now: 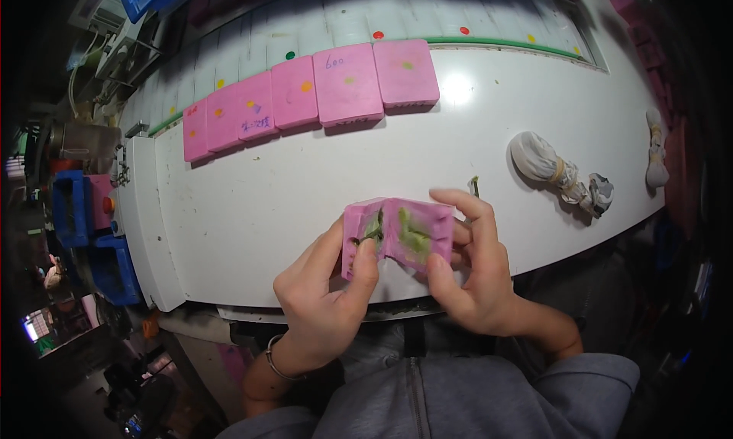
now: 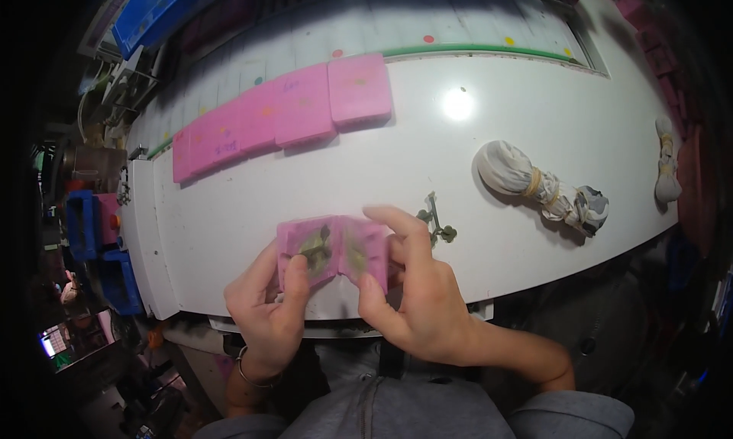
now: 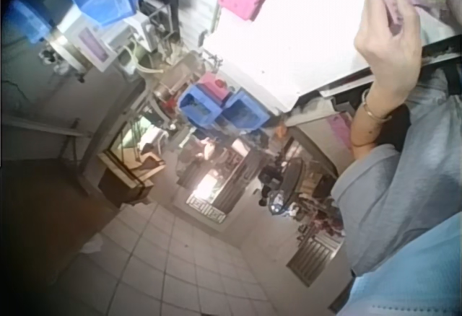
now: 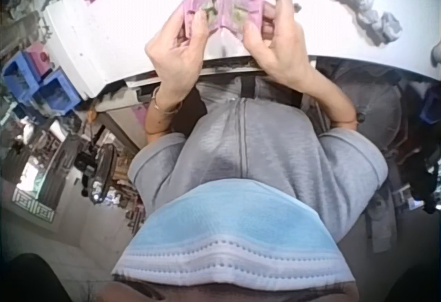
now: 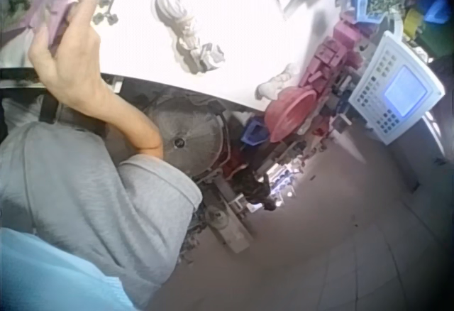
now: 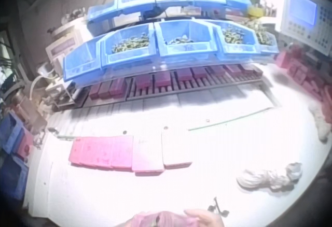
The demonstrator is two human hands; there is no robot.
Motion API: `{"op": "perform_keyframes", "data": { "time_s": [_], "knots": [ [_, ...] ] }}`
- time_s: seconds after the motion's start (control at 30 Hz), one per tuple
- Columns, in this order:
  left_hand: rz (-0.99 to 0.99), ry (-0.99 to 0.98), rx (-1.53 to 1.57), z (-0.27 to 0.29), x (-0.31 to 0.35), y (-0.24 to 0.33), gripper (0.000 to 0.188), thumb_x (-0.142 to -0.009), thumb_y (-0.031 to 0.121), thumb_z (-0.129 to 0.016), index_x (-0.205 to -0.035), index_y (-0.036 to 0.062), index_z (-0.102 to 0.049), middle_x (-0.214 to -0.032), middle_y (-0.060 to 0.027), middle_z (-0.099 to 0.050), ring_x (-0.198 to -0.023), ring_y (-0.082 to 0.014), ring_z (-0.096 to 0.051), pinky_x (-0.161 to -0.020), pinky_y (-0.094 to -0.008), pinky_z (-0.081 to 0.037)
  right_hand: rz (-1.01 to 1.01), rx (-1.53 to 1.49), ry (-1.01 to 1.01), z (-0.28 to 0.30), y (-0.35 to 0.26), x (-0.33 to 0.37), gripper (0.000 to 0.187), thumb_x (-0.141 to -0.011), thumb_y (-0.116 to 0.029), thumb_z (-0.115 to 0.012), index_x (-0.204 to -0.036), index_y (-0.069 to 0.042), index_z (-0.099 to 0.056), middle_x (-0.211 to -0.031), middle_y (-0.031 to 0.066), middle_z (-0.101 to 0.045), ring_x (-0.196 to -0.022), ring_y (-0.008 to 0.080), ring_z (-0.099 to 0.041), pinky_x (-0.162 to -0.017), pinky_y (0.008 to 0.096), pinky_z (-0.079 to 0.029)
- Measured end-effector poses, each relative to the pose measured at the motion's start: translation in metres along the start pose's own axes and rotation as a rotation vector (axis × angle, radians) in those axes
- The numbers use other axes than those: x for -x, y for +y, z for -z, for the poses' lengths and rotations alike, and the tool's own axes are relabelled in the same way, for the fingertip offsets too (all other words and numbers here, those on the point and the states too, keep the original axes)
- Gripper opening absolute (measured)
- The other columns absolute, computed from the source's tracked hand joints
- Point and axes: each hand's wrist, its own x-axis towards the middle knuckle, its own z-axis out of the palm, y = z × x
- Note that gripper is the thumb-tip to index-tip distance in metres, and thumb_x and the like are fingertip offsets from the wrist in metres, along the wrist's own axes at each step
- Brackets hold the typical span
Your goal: The person assembles small green plastic components into pink rectangular molds. They repeatedly pick up parts, insert them into the molds, and wipe the molds with a cloth. The person also briefly handles a smartphone and adjusts the molds on the table.
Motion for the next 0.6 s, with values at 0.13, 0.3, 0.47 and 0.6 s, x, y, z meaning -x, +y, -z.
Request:
{"op": "perform_keyframes", "data": {
  "time_s": [0.13, 0.3, 0.47, 0.6],
  "knots": [
    [0.047, -0.106, -0.037, 0.009, -0.004, 0.005, 0.025, -0.078, 0.005, -0.069, -0.099, -0.0047, -0.062, -0.074, -0.0107, -0.062, -0.061, -0.0166, -0.060, -0.057, -0.0255, -0.047, 0.180, 0.324, -0.085, 0.007, -0.003, -0.007, 0.047, -0.078, 0.000, -0.054, -0.124, 0.000, -0.043, -0.090, 0.0183, -0.061, -0.064, 0.0248, -0.063, -0.057, 0.0313, -0.051],
    [0.041, -0.190, -0.017, 0.015, -0.008, 0.007, 0.023, -0.075, 0.008, -0.073, -0.092, -0.0035, -0.062, -0.072, -0.0097, -0.061, -0.060, -0.0190, -0.059, -0.055, -0.0264, -0.046, 0.294, 0.462, -0.113, 0.010, -0.004, -0.015, 0.039, -0.077, 0.002, -0.054, -0.116, -0.002, -0.051, -0.089, 0.0162, -0.058, -0.061, 0.0274, -0.060, -0.053, 0.0340, -0.049],
    [0.092, -0.214, -0.172, 0.026, -0.010, 0.009, 0.025, -0.071, 0.013, -0.078, -0.079, -0.0017, -0.059, -0.063, -0.0072, -0.055, -0.050, -0.0141, -0.053, -0.046, -0.0262, -0.042, 0.215, 0.539, -0.210, 0.013, -0.010, -0.017, 0.021, -0.078, 0.003, -0.053, -0.098, -0.003, -0.055, -0.085, 0.0133, -0.051, -0.062, 0.0262, -0.058, -0.053, 0.0338, -0.048],
    [0.027, -0.219, -0.145, 0.024, -0.007, 0.006, 0.030, -0.068, 0.016, -0.082, -0.075, -0.0007, -0.058, -0.059, -0.0047, -0.050, -0.046, -0.0099, -0.047, -0.042, -0.0244, -0.038, 0.078, 0.466, -0.229, 0.006, -0.013, -0.020, 0.011, -0.079, 0.003, -0.056, -0.090, -0.002, -0.057, -0.086, 0.0107, -0.049, -0.064, 0.0186, -0.057, -0.056, 0.0269, -0.046]
  ]
}}
